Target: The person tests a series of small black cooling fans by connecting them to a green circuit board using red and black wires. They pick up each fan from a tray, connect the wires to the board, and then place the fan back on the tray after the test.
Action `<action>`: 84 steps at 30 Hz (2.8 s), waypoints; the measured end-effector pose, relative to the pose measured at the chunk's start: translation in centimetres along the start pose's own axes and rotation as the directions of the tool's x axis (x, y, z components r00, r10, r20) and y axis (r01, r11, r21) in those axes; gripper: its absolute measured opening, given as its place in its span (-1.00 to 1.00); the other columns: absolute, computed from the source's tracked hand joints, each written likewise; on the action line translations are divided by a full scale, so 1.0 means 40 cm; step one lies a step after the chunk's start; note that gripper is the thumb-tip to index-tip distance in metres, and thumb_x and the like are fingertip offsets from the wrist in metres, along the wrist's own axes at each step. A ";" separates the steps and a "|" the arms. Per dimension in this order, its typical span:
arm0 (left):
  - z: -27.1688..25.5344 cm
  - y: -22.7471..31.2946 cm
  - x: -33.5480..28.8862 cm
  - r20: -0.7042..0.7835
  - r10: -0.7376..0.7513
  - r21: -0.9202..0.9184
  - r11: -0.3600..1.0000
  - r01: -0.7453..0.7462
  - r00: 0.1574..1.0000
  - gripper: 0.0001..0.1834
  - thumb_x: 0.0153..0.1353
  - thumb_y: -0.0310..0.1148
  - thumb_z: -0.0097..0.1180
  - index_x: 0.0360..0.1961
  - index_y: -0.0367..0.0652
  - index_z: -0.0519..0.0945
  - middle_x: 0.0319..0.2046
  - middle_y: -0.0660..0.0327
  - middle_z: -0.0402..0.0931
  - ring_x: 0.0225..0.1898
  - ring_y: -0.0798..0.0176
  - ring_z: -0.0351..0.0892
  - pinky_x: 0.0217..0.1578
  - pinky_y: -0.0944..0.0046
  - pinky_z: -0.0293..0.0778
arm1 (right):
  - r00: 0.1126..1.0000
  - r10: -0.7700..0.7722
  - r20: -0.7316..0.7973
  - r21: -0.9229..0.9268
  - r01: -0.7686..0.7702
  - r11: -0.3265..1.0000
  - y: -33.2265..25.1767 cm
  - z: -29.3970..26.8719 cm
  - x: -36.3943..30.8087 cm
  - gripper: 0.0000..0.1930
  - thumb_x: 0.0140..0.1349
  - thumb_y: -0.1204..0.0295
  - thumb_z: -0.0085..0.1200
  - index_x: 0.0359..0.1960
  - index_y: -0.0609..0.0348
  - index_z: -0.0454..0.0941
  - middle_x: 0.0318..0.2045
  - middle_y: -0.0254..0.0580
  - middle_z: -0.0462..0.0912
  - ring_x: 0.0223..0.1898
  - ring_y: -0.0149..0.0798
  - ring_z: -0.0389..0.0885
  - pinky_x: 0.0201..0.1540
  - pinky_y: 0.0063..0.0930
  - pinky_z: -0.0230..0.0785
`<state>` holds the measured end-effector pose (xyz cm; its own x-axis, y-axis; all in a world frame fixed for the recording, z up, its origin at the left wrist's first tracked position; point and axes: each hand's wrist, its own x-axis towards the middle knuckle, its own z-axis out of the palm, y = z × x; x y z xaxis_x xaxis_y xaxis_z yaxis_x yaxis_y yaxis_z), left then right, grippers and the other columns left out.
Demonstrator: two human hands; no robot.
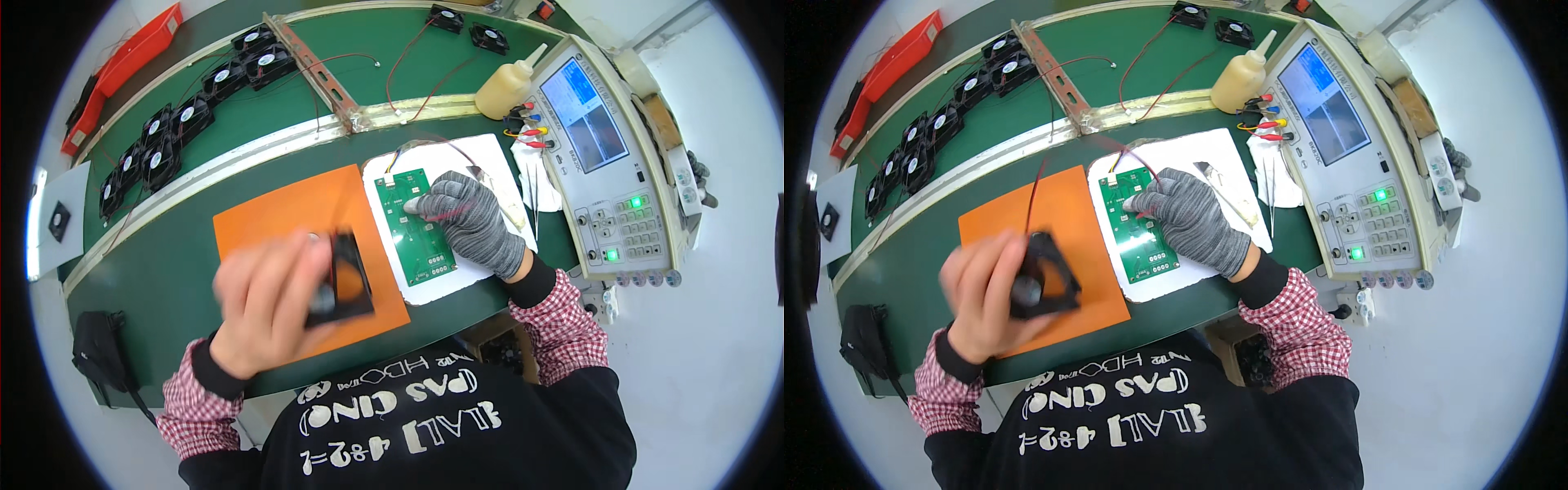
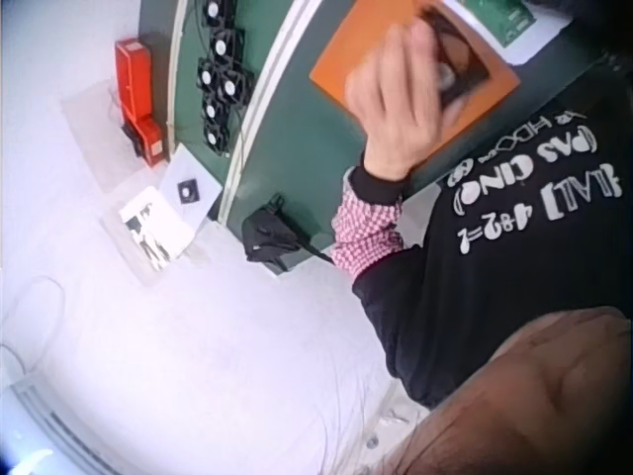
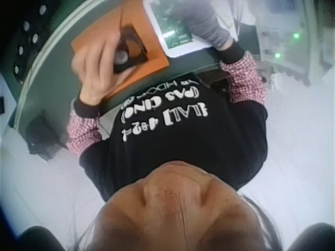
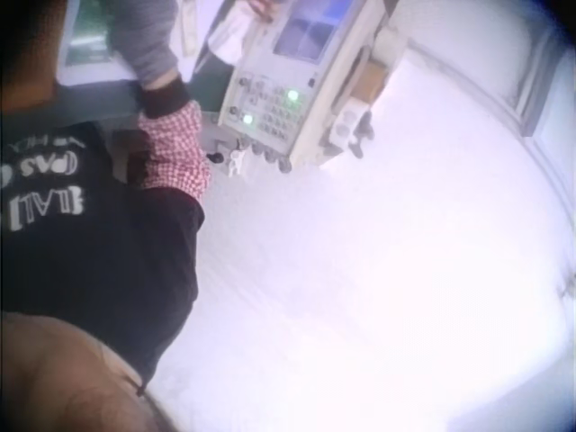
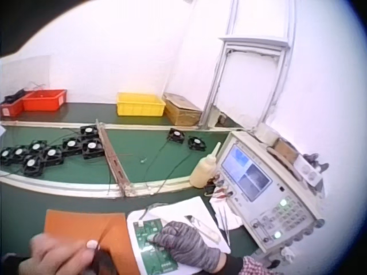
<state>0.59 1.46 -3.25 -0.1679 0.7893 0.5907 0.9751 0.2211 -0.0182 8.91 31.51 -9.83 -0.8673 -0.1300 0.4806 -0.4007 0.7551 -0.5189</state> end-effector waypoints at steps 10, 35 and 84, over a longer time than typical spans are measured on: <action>-0.140 -0.018 0.041 0.463 -0.157 -0.840 0.237 0.489 0.872 -0.50 0.26 -0.16 0.11 0.04 -0.36 0.42 -0.27 -0.03 0.58 -0.20 0.03 0.57 -0.13 0.11 0.47 | 0.988 0.153 0.008 0.022 -0.153 0.988 -0.001 -0.005 -0.005 -0.82 0.01 0.59 0.25 -0.30 0.14 0.67 -0.31 -0.18 0.60 -0.18 -0.13 0.57 -0.08 -0.29 0.44; 0.340 -0.505 0.208 0.106 -0.218 0.298 0.938 0.178 0.970 -0.87 0.01 -0.34 0.28 -0.51 -0.15 0.61 -0.44 0.20 0.45 -0.34 0.07 0.52 -0.31 0.11 0.42 | 0.941 0.168 -0.293 0.158 -0.126 0.979 -0.007 -0.006 -0.017 -0.73 0.10 0.52 0.32 -0.14 0.16 0.61 -0.33 -0.34 0.64 -0.36 -0.42 0.57 -0.25 -0.52 0.45; -0.118 -0.003 -0.013 0.176 -0.036 -0.977 -0.127 0.171 0.984 -0.16 0.24 0.29 -0.11 0.04 -0.43 0.42 -0.41 -0.24 0.56 -0.41 -0.14 0.60 -0.41 0.03 0.57 | 0.984 0.176 0.006 -0.121 -0.174 0.977 -0.009 0.008 -0.001 -0.78 0.00 0.36 0.33 -0.50 0.20 0.54 -0.44 -0.11 0.51 -0.30 -0.03 0.50 -0.17 -0.19 0.35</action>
<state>1.25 -1.67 0.23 -0.2258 0.8694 0.4394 -0.0108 -0.4533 0.8913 8.99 31.03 -9.88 -0.9259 0.0008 0.3778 -0.2052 0.8386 -0.5046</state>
